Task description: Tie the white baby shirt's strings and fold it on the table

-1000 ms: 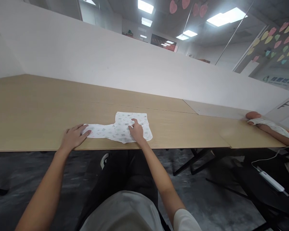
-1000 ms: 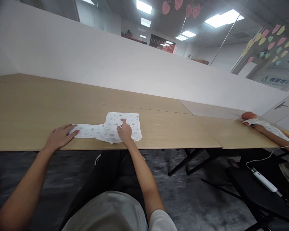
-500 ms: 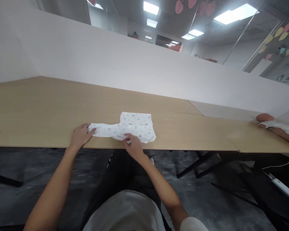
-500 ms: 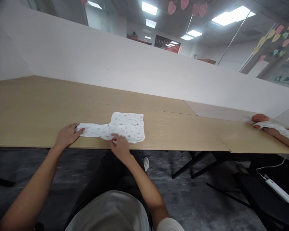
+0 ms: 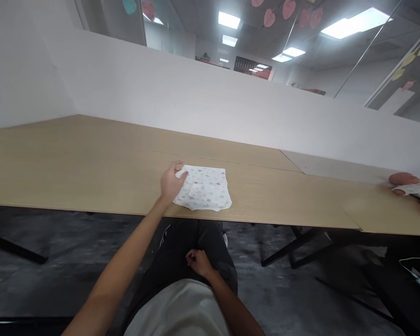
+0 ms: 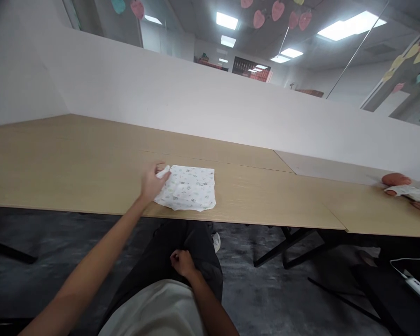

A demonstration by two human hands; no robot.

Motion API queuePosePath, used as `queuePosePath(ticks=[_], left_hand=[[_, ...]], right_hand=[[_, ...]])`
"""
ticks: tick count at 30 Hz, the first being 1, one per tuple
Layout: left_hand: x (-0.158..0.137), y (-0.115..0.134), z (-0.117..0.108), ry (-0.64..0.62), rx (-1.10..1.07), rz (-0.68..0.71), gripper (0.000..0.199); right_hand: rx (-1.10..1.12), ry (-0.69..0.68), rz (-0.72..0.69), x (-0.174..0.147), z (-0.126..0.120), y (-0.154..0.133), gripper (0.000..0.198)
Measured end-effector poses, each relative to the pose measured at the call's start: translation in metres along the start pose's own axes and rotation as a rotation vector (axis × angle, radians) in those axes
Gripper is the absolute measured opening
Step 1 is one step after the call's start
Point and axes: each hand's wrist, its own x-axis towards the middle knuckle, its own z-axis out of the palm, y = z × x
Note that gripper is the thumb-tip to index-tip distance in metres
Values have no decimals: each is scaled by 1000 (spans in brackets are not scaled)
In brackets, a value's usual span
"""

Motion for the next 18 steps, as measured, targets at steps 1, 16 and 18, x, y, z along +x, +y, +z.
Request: queuePosePath(ticks=[1,16,18], left_hand=[[-4,14,13,-33,-4,38,46],[-56,34,77,-585,68,479,61],[-64,24,61,-562,32,546,62]], right_hand=[[6,8,-3,1,-1,2,19],[-45,-38,-61,-7,-6,-8,21],[19,2,-111,-14,-17,-16,23]])
